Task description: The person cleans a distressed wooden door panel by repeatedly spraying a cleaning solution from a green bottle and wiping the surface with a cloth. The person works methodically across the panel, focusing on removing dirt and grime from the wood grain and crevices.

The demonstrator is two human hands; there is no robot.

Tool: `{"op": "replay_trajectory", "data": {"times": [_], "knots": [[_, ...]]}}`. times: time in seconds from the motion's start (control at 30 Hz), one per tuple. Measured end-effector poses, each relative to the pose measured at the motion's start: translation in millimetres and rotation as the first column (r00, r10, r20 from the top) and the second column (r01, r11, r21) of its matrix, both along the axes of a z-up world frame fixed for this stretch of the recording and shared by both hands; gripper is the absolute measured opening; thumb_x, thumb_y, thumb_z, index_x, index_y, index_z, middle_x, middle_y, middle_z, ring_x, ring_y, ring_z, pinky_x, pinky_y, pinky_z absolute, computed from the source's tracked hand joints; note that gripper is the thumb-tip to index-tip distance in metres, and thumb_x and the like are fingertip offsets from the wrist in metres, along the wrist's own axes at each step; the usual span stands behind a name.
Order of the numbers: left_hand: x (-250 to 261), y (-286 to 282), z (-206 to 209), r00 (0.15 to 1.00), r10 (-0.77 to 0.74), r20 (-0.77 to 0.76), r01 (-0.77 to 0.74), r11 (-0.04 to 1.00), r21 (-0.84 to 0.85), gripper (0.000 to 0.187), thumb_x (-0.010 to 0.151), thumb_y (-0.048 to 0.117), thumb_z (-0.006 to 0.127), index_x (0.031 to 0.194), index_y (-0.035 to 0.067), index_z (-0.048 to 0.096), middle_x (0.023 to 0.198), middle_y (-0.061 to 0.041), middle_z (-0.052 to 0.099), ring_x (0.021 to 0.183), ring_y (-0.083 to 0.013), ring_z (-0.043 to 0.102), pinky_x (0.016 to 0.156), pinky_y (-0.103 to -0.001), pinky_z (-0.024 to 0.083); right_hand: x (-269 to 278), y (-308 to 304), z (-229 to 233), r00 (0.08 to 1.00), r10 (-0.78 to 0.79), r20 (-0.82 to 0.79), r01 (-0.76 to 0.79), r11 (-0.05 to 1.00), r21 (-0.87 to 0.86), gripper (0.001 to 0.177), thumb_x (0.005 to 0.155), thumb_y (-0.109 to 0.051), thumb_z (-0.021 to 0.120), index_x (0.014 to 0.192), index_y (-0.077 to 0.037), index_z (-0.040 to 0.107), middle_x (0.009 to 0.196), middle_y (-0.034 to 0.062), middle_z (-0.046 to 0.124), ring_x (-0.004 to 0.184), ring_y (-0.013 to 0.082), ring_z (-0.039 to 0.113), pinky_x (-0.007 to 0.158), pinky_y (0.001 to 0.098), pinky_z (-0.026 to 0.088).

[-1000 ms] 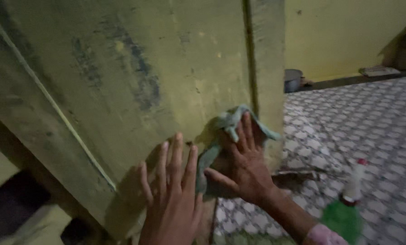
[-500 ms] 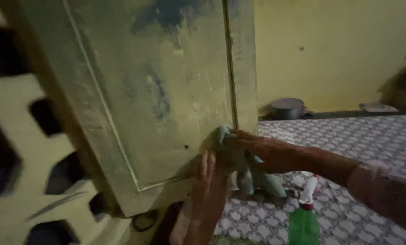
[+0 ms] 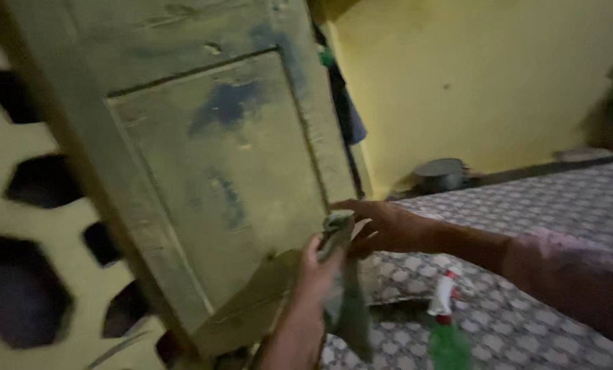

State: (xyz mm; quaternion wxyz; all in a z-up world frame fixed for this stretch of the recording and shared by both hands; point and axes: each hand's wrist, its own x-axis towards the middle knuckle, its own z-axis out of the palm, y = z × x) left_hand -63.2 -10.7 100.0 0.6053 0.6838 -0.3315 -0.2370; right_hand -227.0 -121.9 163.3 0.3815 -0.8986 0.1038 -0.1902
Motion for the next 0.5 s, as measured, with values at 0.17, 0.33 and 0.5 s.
{"op": "replay_trajectory", "data": {"times": [0.17, 0.33, 0.5], "knots": [[11.1, -18.2, -17.4, 0.852, -0.011, 0.523, -0.073, 0.988, 0.139, 0.039, 0.094, 0.035, 0.067, 0.119, 0.005, 0.075, 0.099, -0.015, 0.079, 0.083, -0.0244, 0.072, 0.076, -0.040, 0.056, -21.9, -56.2, -79.2, 0.953, -0.296, 0.060, 0.299, 0.902, -0.312, 0.121, 0.071, -0.047, 0.090, 0.159, -0.010, 0.016, 0.145, 0.0240, 0.053, 0.133, 0.0356, 0.055, 0.107, 0.0485, 0.052], [3.7, -56.3, -56.6, 0.753, -0.055, 0.655, -0.059, 0.987, 0.151, 0.036, 0.092, 0.033, 0.070, 0.114, 0.004, 0.074, 0.103, -0.013, 0.075, 0.093, -0.0299, 0.073, 0.082, -0.044, 0.057, -54.0, -84.0, -172.9, 0.735, -0.618, -0.278, 0.428, 0.742, -0.516, 0.160, 0.062, -0.058, 0.098, 0.162, -0.002, -0.013, 0.159, 0.0274, 0.028, 0.145, 0.0430, 0.032, 0.116, 0.0527, 0.038], [-9.3, -74.0, -90.5, 0.599, -0.120, 0.791, 0.041, 0.992, 0.120, 0.039, 0.086, 0.031, 0.073, 0.116, 0.006, 0.074, 0.109, -0.019, 0.075, 0.101, -0.0367, 0.072, 0.089, -0.045, 0.056, -46.5, -90.2, -241.2, 0.866, -0.500, 0.018, 0.490, 0.842, -0.225, 0.161, 0.053, -0.045, 0.107, 0.156, -0.002, -0.009, 0.156, 0.0234, 0.031, 0.143, 0.0378, 0.036, 0.118, 0.0427, 0.038]]}}
